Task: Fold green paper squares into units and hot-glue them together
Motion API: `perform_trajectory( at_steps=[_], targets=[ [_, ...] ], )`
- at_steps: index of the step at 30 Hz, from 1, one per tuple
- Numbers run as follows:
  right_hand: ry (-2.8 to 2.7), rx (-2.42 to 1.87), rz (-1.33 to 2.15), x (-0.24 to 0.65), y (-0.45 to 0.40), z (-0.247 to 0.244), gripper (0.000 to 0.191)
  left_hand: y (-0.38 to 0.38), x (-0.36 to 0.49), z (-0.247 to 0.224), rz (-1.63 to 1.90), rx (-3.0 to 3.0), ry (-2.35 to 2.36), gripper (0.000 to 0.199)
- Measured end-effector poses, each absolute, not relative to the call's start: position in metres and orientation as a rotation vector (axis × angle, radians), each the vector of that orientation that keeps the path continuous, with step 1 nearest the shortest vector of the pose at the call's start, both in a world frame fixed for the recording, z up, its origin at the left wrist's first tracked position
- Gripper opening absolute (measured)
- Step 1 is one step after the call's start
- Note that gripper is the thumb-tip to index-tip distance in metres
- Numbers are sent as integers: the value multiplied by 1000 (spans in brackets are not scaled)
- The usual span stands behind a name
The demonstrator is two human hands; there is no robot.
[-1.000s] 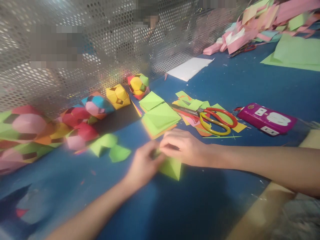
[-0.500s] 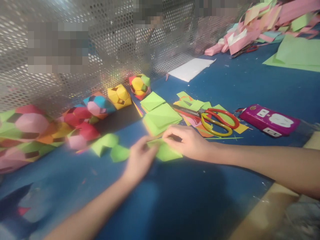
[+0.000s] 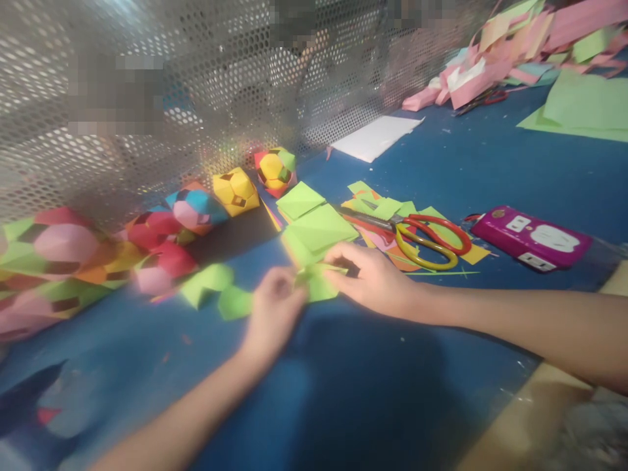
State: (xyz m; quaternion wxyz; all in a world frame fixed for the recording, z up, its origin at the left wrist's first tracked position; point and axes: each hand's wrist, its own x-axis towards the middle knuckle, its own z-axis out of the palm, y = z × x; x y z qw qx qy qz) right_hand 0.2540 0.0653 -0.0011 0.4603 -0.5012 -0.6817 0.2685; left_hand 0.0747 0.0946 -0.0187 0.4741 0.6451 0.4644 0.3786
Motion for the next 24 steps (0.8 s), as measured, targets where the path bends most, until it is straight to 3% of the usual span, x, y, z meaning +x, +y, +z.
perform_trajectory(
  at_steps=[13,18,24],
  targets=[
    [-1877,-992,272,253,55,-2,5,83,80,-9,734,1609,1185,7],
    [-1943,-914,256,254,57,-3,18,83,81,-9,723,1616,1140,5],
    [-2001,-843,324,255,55,2,4,83,81,-8,726,1608,1102,8]
  ],
)
